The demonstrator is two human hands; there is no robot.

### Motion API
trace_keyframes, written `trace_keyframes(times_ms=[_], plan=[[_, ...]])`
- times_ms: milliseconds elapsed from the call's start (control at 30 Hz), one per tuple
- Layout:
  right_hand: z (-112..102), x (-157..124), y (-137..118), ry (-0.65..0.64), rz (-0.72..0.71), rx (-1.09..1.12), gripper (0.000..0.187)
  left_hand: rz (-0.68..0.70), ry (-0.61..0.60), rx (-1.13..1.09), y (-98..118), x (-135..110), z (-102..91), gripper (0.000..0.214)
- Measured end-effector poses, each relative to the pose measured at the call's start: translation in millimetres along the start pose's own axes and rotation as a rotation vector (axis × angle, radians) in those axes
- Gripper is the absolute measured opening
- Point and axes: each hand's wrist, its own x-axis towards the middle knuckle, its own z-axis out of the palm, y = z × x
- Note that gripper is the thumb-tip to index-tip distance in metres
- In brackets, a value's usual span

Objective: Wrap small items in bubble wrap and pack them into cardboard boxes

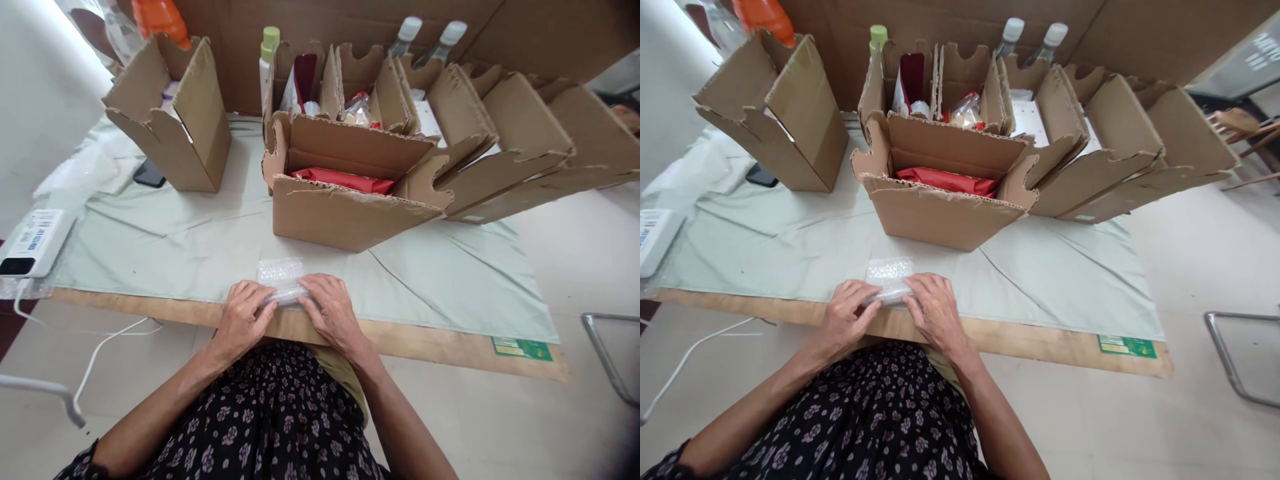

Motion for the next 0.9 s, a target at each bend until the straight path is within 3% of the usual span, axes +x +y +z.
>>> trace_keyframes(times_ms=[100,300,400,467,567,667,800,833,900], plan=[[3,0,0,0.071,-0.011,-0.105,0.028,-0.048,-0.001,0.031,-11,12,4.9,0.018],[16,14,5,-0.012,-0.078,-0.208,0.027,-0.23,0.104,-0.035,-18,18,1.5,0.028],[16,17,4,0.074,0.002,-0.064,0.021,-0.453,0.157,-0.275,-9,7,-5.7,0.044],[13,13,-3,0.113,0.077,0.078,0.019,-0.61,0.128,-0.512,0,1,-8.1,0.062],[5,4,-17,0.027,0.161,0.261,0.017,-0.726,0.037,-0.843,14,3,-8.1,0.078],[-9,-4,-24,-0.064,0.205,0.34,0.02,-0.664,-0.002,-0.913,27,13,-7.1,0.076],[-36,-6,-19,-0.01,0.253,0.426,0.065,-0.366,-0.041,-0.676,40,24,-4.6,0.069],[-44,-5,-17,-0.008,0.234,0.438,0.067,-0.256,-0.041,-0.61,43,26,-3.9,0.068],[-59,2,-14,-0.001,0.168,0.43,0.045,-0.033,-0.023,-0.499,49,34,-4.3,0.066]])
